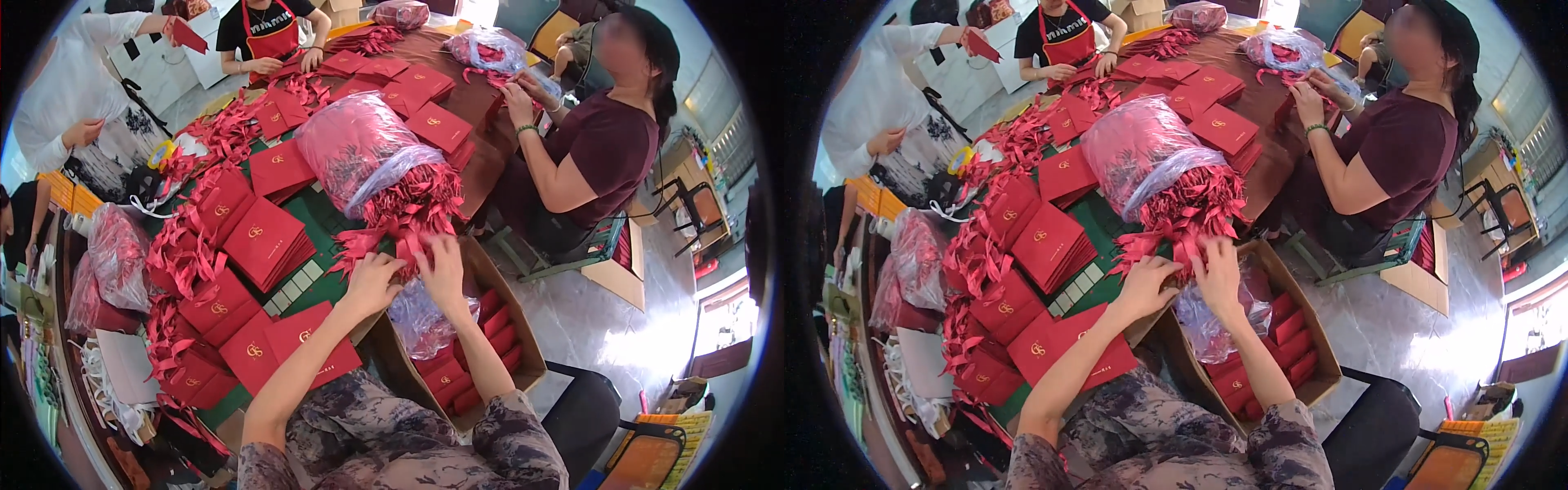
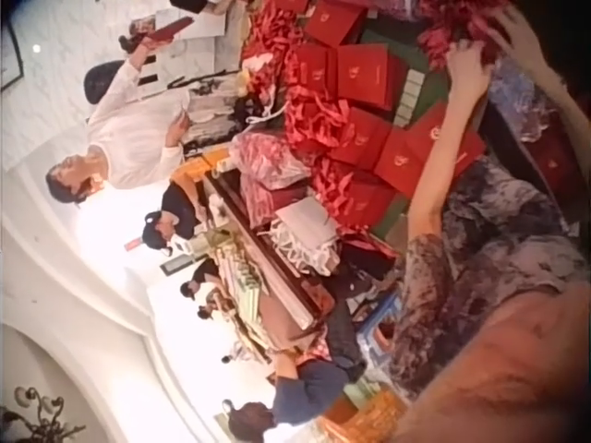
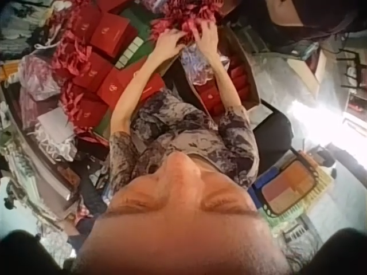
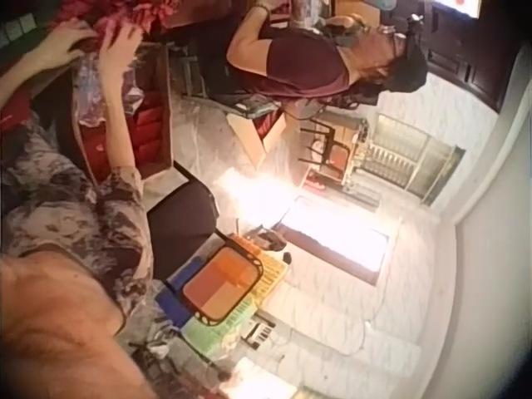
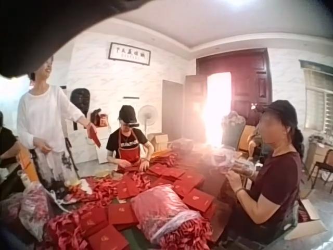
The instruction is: The person attaches ribbon handles to red gift bags by hand, threading and fastening the ribbons onto each bag.
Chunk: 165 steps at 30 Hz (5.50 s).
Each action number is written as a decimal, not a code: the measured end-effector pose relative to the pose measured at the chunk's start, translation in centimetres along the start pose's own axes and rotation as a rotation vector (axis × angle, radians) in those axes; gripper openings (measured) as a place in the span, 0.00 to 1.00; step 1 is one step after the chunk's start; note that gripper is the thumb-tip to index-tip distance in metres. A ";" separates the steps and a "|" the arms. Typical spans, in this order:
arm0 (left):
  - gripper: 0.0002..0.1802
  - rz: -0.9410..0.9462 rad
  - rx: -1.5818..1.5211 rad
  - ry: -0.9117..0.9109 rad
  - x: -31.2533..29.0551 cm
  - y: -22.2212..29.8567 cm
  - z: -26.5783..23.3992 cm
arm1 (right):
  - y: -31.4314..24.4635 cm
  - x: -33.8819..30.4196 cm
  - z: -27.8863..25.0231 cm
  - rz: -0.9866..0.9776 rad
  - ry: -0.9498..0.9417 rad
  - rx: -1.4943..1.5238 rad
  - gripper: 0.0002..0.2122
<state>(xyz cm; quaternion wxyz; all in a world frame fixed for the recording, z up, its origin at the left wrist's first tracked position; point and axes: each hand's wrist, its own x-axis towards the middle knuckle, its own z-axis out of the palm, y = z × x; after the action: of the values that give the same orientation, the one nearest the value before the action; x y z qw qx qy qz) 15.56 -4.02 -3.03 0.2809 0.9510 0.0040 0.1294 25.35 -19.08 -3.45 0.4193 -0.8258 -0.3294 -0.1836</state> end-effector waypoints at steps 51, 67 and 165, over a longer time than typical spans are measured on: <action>0.23 -0.425 0.177 0.175 -14.7 -2.1 -6.8 | -11.3 -8.8 4.7 0.109 -0.515 0.451 0.05; 0.15 -0.467 0.084 0.160 -14.0 0.6 -7.8 | -12.4 -8.2 4.9 0.253 -0.517 0.545 0.05; 0.21 -0.323 -0.313 0.213 -13.0 4.6 -6.5 | -11.5 -4.9 -2.2 -0.099 -0.636 0.427 0.11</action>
<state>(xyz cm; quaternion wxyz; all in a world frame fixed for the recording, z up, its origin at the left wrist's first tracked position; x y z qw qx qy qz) 1.04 -5.47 1.56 0.4398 0.8638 0.1657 0.1814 13.79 -17.81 1.56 0.4493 -0.7186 -0.5134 0.1346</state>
